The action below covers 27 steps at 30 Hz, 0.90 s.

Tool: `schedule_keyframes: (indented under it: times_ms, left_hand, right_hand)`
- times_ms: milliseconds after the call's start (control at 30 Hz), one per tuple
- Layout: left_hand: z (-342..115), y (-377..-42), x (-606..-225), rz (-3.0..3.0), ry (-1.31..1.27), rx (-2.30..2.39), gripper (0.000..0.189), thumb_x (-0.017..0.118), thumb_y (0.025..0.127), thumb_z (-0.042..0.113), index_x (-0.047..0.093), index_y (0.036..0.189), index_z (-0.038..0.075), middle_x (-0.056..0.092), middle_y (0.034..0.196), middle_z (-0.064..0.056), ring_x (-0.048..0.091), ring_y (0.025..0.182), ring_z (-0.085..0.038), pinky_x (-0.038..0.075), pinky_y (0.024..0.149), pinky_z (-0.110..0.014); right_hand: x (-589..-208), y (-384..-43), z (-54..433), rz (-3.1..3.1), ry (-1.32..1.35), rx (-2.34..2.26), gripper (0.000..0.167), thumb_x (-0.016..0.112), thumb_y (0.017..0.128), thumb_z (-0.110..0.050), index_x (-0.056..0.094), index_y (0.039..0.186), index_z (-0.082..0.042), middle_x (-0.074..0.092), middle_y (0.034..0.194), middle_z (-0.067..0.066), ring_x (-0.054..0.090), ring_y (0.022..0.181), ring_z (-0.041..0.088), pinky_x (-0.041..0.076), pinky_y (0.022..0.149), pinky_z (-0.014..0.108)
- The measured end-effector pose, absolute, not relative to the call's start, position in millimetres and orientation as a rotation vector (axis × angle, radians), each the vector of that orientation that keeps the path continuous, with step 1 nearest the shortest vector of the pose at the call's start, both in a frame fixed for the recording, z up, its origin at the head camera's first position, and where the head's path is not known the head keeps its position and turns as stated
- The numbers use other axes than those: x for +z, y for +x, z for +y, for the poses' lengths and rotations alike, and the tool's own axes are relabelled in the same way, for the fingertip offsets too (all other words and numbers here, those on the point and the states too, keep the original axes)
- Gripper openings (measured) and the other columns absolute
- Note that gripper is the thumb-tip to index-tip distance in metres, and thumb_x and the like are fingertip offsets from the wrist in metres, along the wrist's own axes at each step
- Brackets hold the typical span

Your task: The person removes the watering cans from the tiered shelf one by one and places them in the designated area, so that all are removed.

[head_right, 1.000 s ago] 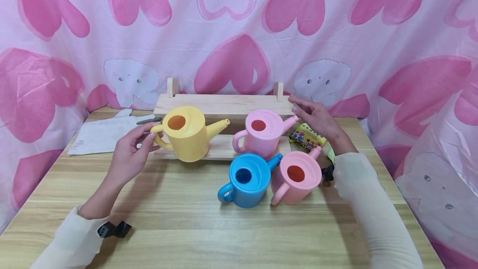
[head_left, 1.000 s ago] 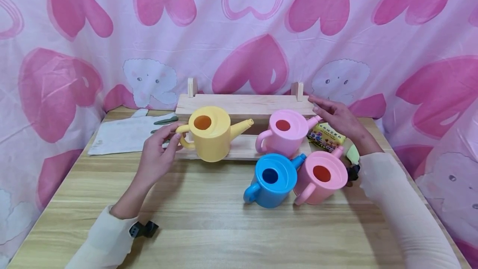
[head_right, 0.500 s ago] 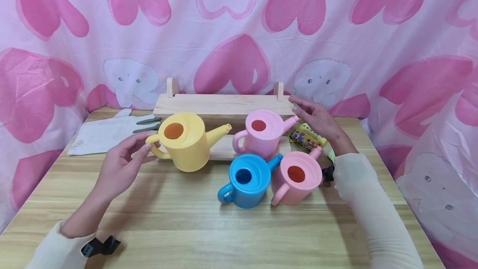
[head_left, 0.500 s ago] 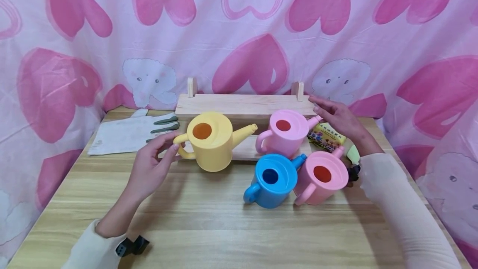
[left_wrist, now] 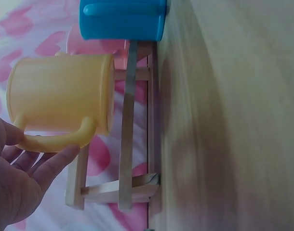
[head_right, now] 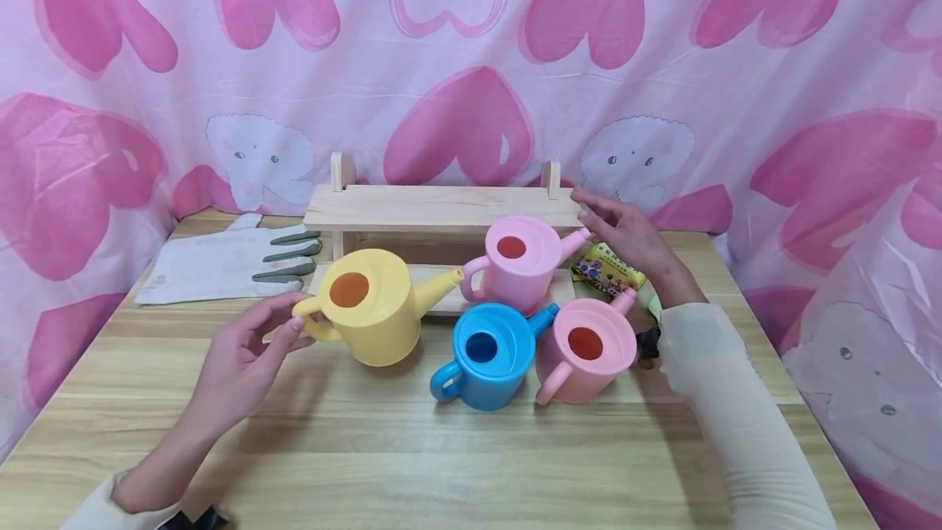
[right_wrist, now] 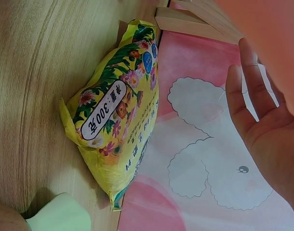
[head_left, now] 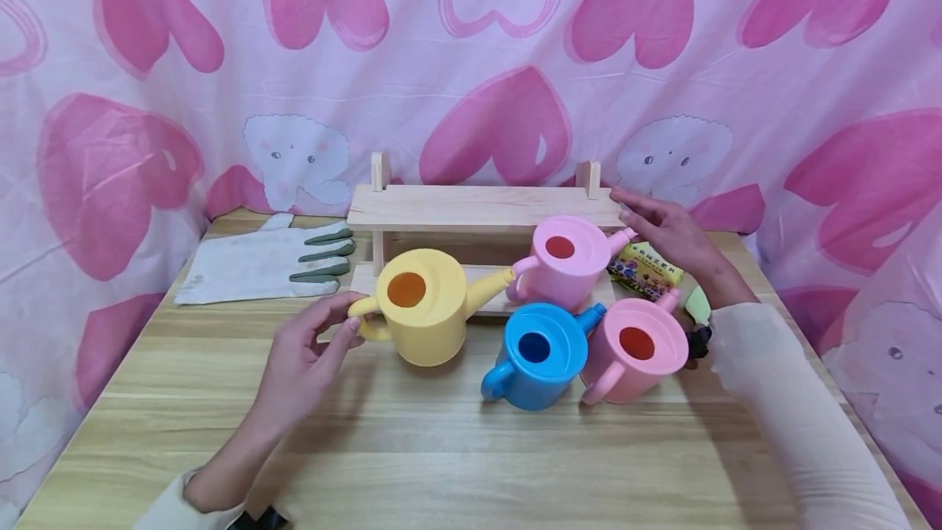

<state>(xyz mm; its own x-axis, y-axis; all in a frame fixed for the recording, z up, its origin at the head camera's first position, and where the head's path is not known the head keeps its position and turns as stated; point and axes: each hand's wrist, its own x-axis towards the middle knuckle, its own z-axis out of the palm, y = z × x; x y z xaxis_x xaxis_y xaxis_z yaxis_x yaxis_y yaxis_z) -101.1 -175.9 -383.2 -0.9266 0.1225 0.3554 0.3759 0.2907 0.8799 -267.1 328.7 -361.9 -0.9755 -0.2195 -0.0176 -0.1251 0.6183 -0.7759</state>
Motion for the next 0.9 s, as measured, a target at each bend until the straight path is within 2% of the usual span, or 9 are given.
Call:
schedule_keyframes:
  times_ms: [267,467,700,900]
  left_hand:
    - [-170,-93,-392,-2.339,-0.437,-1.772,0.031,0.064,0.099,-0.005,0.063,0.13,-0.002,0.066,0.124,-0.011,0.068,0.107,-0.026,0.061,0.076,-0.04]
    - [-167,-92,-397,-2.348,-0.43,-1.846,0.03,0.065,0.099,-0.004,0.065,0.128,0.003,0.065,0.125,-0.008,0.066,0.109,-0.03,0.061,0.078,-0.041]
    - [-165,-92,-402,-2.339,-0.462,-1.886,0.026,0.064,0.099,-0.004,0.066,0.125,0.002,0.067,0.119,-0.01,0.066,0.108,-0.033,0.061,0.077,-0.044]
    - [-165,-92,-407,-2.366,-0.433,-1.906,0.023,0.066,0.099,-0.002,0.065,0.122,0.001,0.067,0.115,-0.012,0.066,0.109,-0.031,0.061,0.078,-0.042]
  right_hand:
    - [-361,-266,329,2.719,-0.282,-1.303,0.059,0.054,0.106,-0.048,0.04,0.16,-0.029,0.037,0.163,0.008,0.053,0.131,0.039,0.043,0.105,0.064]
    - [-362,-266,330,2.711,-0.297,-1.311,0.057,0.054,0.106,-0.047,0.041,0.159,-0.029,0.036,0.163,0.004,0.054,0.131,0.037,0.044,0.106,0.062]
    - [-363,-267,330,2.714,-0.308,-1.316,0.057,0.054,0.106,-0.046,0.041,0.159,-0.028,0.037,0.163,0.005,0.054,0.13,0.037,0.045,0.105,0.061]
    - [-363,-267,330,2.713,-0.306,-1.321,0.058,0.054,0.106,-0.047,0.041,0.159,-0.029,0.035,0.164,0.005,0.05,0.135,0.039,0.04,0.108,0.064]
